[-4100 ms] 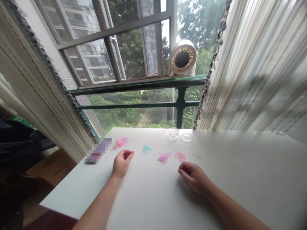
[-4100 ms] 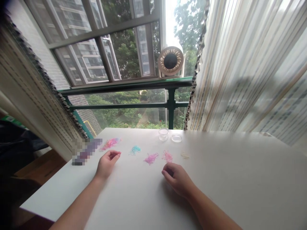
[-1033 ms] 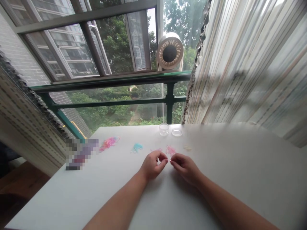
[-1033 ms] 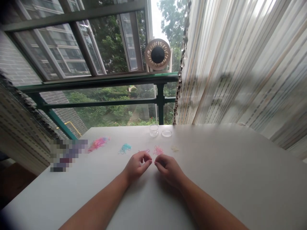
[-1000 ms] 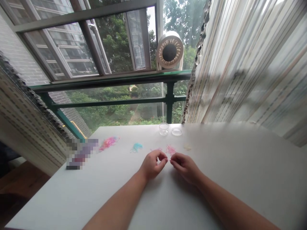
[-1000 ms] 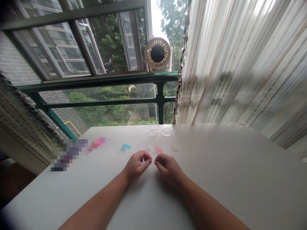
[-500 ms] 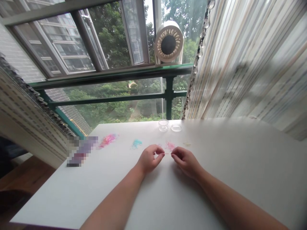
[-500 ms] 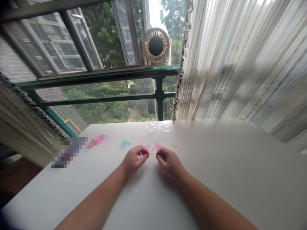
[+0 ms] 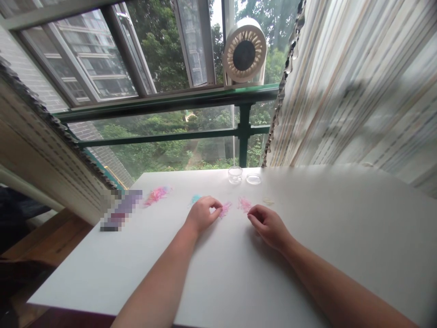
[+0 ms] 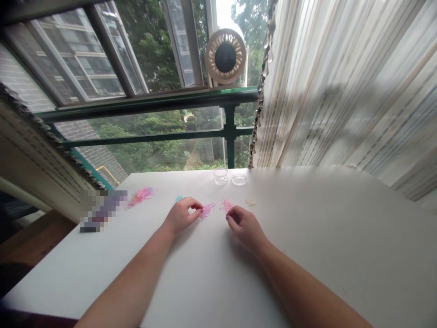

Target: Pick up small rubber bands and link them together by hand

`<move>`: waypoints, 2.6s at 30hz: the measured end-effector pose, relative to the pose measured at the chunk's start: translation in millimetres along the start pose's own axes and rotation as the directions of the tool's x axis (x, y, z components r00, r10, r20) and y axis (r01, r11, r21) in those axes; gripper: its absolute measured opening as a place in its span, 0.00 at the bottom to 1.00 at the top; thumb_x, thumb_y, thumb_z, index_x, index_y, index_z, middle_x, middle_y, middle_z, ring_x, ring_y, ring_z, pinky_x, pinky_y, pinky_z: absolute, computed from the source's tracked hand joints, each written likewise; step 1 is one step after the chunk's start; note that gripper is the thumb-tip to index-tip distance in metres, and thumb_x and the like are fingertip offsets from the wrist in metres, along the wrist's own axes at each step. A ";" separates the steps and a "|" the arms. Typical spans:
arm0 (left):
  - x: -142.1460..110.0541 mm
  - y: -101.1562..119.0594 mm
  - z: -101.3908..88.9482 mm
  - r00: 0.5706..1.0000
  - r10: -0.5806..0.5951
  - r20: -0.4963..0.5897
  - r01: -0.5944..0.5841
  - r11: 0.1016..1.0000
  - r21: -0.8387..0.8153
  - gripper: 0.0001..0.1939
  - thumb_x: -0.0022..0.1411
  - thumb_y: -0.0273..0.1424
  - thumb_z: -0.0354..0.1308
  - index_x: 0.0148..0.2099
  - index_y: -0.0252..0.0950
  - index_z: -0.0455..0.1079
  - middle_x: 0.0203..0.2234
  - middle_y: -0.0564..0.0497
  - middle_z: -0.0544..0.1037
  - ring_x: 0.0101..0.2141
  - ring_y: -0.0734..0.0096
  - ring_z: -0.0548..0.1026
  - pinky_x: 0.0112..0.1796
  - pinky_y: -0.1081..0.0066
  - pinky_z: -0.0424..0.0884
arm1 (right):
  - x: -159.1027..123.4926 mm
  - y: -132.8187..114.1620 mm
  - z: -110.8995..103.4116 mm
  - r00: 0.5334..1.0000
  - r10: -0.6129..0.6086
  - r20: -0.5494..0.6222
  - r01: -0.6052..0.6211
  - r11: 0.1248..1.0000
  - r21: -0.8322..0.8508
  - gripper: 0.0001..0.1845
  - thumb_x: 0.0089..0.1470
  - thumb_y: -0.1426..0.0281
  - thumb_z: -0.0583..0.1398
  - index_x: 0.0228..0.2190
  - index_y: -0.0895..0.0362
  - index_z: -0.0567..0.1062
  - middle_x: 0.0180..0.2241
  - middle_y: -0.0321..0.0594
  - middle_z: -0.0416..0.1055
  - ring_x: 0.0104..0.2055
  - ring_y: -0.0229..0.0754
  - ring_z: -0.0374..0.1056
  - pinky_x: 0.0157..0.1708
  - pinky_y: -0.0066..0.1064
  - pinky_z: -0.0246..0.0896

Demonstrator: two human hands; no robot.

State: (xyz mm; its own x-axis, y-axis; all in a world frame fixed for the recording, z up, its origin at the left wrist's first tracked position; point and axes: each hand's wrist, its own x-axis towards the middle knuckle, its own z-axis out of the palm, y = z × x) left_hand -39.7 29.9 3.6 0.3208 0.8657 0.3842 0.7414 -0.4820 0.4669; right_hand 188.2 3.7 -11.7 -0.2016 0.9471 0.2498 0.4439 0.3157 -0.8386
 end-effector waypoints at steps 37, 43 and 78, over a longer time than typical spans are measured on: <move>5.0 4.6 8.4 0.997 -0.056 -0.048 0.054 0.998 -0.037 0.08 0.55 0.30 0.53 0.34 0.37 0.73 0.27 0.50 0.75 0.32 0.70 0.71 0.35 0.70 0.67 | 4.9 4.5 -9.5 1.000 0.009 -0.019 -0.013 0.972 -0.234 0.07 0.43 0.74 0.52 0.22 0.57 0.70 0.17 0.34 0.65 0.21 0.36 0.58 0.23 0.26 0.49; 2.9 11.1 12.6 0.999 -0.038 -0.021 0.037 0.997 -0.062 0.08 0.55 0.30 0.53 0.35 0.37 0.73 0.29 0.50 0.76 0.33 0.69 0.71 0.35 0.70 0.66 | 2.6 -1.2 -5.4 0.980 -0.005 0.197 0.084 0.913 -0.398 0.10 0.47 0.74 0.53 0.28 0.54 0.74 0.29 0.38 0.73 0.30 0.39 0.64 0.29 0.27 0.49; 4.4 -17.2 6.0 0.962 -0.128 -0.240 0.128 0.992 -0.018 0.08 0.56 0.32 0.52 0.32 0.36 0.72 0.25 0.51 0.75 0.29 0.71 0.71 0.34 0.72 0.67 | 0.3 4.9 -0.8 0.978 0.018 0.206 0.072 0.903 -0.423 0.06 0.46 0.74 0.53 0.25 0.56 0.70 0.24 0.34 0.70 0.26 0.35 0.61 0.24 0.26 0.41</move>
State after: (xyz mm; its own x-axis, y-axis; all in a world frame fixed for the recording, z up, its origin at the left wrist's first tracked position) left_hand -47.5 42.8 -7.5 0.0719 0.8624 0.5010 0.7654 -0.3698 0.5267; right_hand 191.0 5.6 -15.4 -0.3692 0.9204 0.1291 0.7559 0.3782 -0.5345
